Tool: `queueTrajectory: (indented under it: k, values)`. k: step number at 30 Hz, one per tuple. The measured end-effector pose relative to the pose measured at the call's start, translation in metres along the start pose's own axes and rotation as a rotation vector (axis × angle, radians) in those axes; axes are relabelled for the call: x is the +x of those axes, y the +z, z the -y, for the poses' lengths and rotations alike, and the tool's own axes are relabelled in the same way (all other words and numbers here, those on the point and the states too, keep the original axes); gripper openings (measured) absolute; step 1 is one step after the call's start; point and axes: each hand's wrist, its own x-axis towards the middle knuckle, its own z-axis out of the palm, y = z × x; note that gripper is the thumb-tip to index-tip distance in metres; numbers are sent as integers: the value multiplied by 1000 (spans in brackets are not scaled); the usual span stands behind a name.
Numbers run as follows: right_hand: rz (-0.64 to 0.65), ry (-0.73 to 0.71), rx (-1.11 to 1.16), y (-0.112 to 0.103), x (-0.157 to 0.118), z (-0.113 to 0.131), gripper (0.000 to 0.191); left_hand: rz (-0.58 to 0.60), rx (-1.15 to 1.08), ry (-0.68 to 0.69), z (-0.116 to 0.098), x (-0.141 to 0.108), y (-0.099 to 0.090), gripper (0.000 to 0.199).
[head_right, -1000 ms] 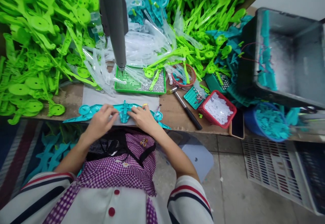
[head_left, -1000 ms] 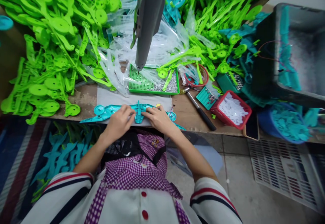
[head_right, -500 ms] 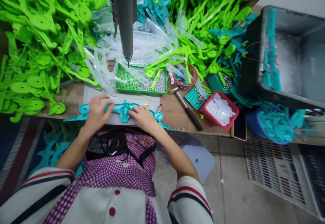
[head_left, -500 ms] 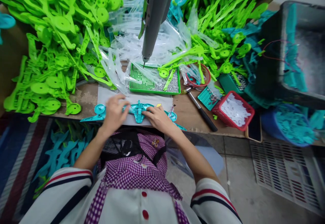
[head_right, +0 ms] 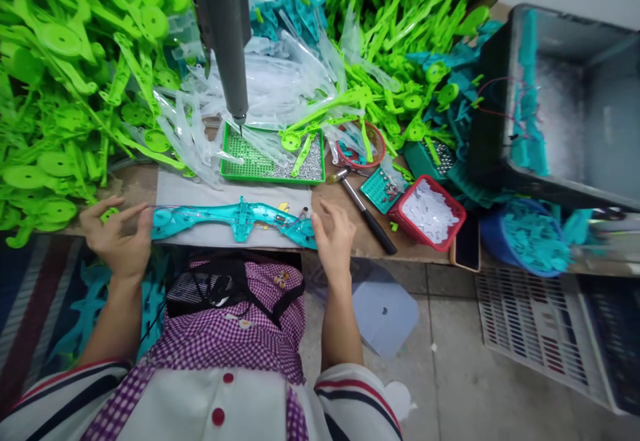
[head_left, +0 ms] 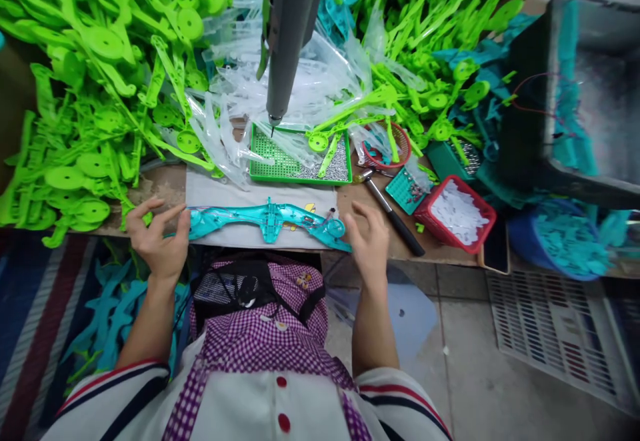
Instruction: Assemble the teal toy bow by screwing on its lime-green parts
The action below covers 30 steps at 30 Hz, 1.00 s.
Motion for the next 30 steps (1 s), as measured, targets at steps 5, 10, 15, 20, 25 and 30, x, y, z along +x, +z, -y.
queueTrajectory:
  k: [5,10,15,20,25,30]
  values:
    - [123,30,83,9,18,-6,29,-120,-18,99,-2,-7,7,14]
    - [-8,-15,264,-6,9,22,24,9,-144,122,-11,-18,20,13]
    - [190,-172,270,26,29,55,20,-76,-439,-123,-19,-4,24,21]
    - [247,-250,28,63,45,52,18,-136,-814,-525,4,30,14,22]
    - [263,-300,61,63,42,42,21,-176,-802,-512,37,42,4,28]
    - [278,-317,45,54,42,32,21,-49,-410,-121,35,46,-3,23]
